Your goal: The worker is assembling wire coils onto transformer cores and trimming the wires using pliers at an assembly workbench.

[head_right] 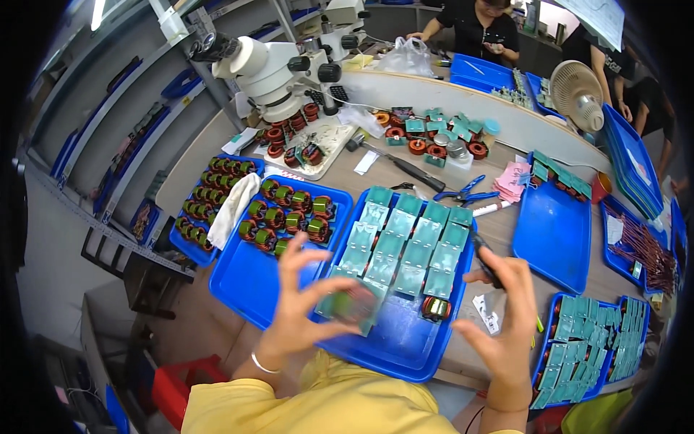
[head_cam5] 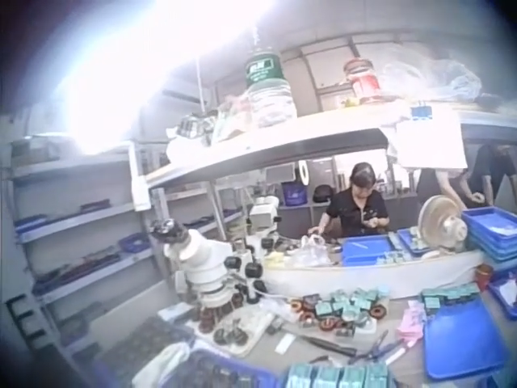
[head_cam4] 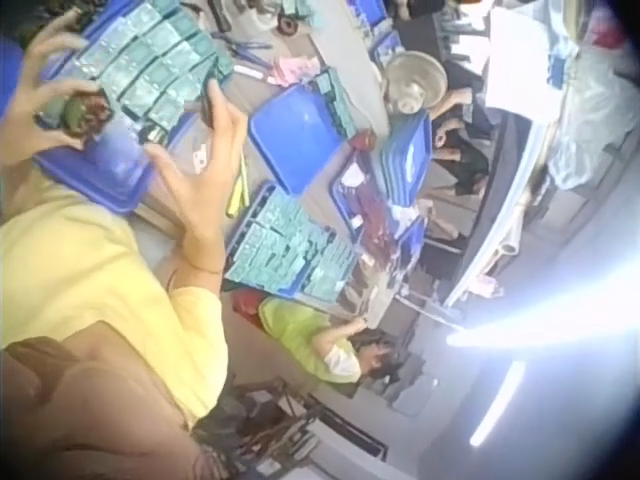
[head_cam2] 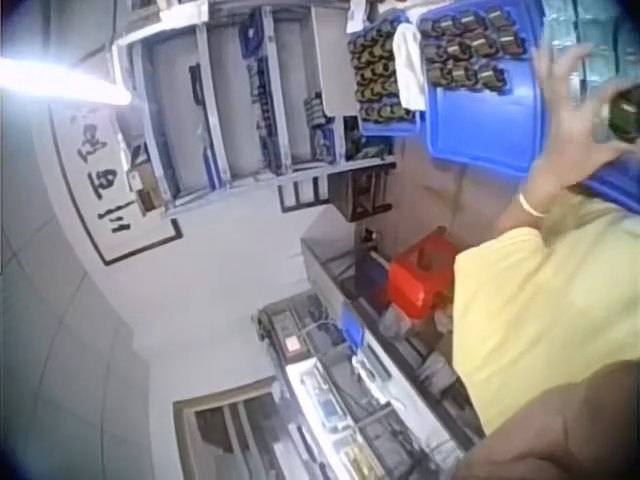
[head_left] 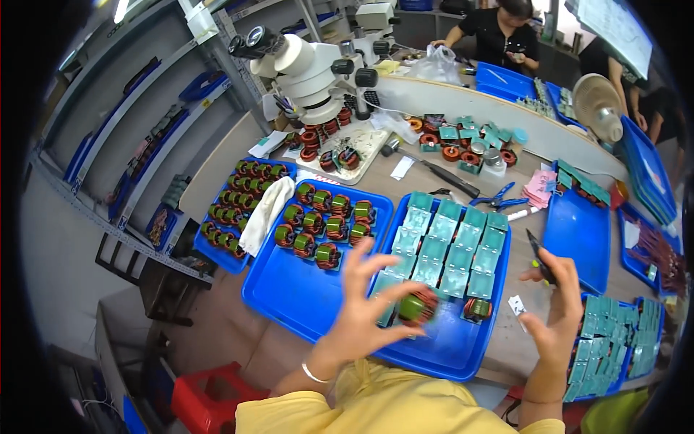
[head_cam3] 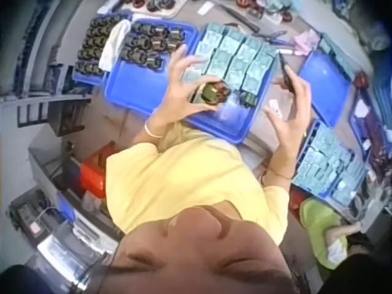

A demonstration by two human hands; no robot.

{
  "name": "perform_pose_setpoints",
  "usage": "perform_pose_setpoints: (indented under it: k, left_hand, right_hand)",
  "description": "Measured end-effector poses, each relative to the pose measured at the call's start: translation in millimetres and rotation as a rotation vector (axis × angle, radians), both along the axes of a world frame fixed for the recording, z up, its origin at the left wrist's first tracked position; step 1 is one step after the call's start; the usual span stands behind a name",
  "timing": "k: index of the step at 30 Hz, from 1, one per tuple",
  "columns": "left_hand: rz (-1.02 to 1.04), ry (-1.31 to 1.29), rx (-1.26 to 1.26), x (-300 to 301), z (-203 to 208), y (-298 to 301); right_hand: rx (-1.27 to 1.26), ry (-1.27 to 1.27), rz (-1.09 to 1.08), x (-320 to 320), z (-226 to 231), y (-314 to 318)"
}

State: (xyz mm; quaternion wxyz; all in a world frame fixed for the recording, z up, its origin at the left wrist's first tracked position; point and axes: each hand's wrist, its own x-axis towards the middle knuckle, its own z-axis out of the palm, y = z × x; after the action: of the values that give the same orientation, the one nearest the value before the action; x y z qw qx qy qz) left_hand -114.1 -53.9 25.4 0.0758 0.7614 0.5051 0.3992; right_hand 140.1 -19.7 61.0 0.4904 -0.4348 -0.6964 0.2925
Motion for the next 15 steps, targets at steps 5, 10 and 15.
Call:
perform_pose_setpoints:
  k: [5, 10, 15]
  left_hand:
    - [0.320, 0.106, -0.078, -65.8, -20.0, -4.9]
    - [0.295, 0.253, -0.188, -94.4, -52.4, 15.8]
    - [0.277, 0.278, -0.248, -99.0, -69.2, 31.5]
  right_hand:
    - [0.006, 0.009, 0.018, 14.8, -7.9, 4.8]
    - [-0.051, 0.069, 0.037, 19.4, -24.0, 8.2]
    - [-0.091, 0.081, 0.006, 29.8, -36.8, 9.5]
